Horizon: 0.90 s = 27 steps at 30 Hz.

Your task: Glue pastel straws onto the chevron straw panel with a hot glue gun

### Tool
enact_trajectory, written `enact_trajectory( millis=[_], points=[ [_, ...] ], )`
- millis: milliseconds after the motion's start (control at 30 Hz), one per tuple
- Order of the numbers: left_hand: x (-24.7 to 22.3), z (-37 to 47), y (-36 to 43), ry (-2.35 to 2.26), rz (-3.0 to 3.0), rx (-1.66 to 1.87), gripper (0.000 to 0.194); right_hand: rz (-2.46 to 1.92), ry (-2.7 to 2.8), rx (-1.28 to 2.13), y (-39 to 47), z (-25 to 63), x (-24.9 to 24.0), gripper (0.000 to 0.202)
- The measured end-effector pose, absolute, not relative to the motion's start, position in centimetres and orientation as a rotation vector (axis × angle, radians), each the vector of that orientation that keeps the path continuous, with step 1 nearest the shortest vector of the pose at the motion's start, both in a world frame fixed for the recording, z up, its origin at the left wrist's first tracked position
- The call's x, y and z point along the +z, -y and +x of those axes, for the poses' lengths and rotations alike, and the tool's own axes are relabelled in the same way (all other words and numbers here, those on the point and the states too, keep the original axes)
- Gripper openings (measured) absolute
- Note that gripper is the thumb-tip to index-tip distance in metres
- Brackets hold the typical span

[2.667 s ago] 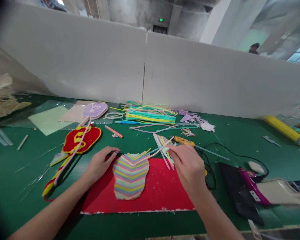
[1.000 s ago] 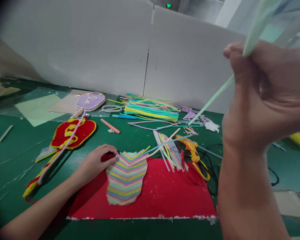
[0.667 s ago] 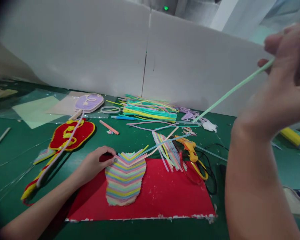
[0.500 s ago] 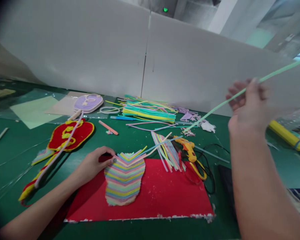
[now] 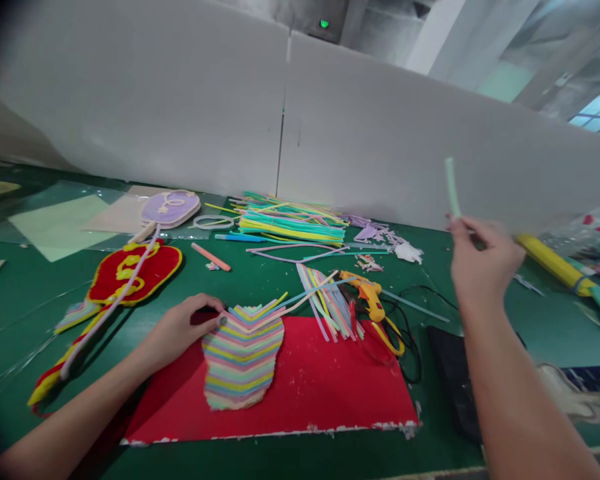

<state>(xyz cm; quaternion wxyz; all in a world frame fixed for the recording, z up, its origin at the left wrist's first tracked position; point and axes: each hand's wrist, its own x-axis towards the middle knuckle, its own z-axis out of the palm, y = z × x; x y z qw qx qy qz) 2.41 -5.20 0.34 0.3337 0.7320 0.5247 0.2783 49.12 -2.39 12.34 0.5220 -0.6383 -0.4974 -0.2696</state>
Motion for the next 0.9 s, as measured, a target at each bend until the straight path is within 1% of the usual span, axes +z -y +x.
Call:
enact_trajectory(
  millis=[33,100,200,233,300,367,533,700,833,900],
  points=[
    [0.4,2.4,5.2,-1.371,1.903,0.723,0.019,-1.494,1.271,-0.688,2.9,47.4,12.0,0.023],
    [0.5,2.4,5.3,-1.370,1.888,0.718,0.019,-1.415,1.502,-0.669,4.1,43.2,10.9,0.018],
    [0.5,2.4,5.5,-1.363,1.862,0.710,0.019,-1.268,1.849,-0.428,6.2,36.3,8.0,0.018],
    [0.5,2.4,5.5,-1.358,1.853,0.709,0.019,-1.226,1.928,-0.337,6.9,34.2,6.9,0.015],
    [0.4,2.3,5.5,-1.351,1.838,0.712,0.018,-1.175,2.040,-0.193,8.3,30.7,5.1,0.008],
    [0.4,2.3,5.5,-1.351,1.828,0.722,0.016,-1.141,2.129,-0.089,9.2,28.4,3.9,0.008],
    [0.4,2.5,5.6,-1.309,1.784,0.743,0.014,-1.012,2.191,0.066,9.7,26.5,3.0,0.009],
    [0.6,2.5,5.6,-1.217,1.633,0.728,0.013,-1.004,2.266,0.171,9.8,26.4,1.8,0.016],
    [0.7,2.4,5.4,-1.296,1.661,0.738,0.025,-1.009,2.356,0.168,10.1,26.3,1.0,0.019],
    [0.7,2.3,5.4,-1.302,1.651,0.730,0.028,-1.003,2.376,0.165,10.1,26.3,0.9,0.019]
  ],
)
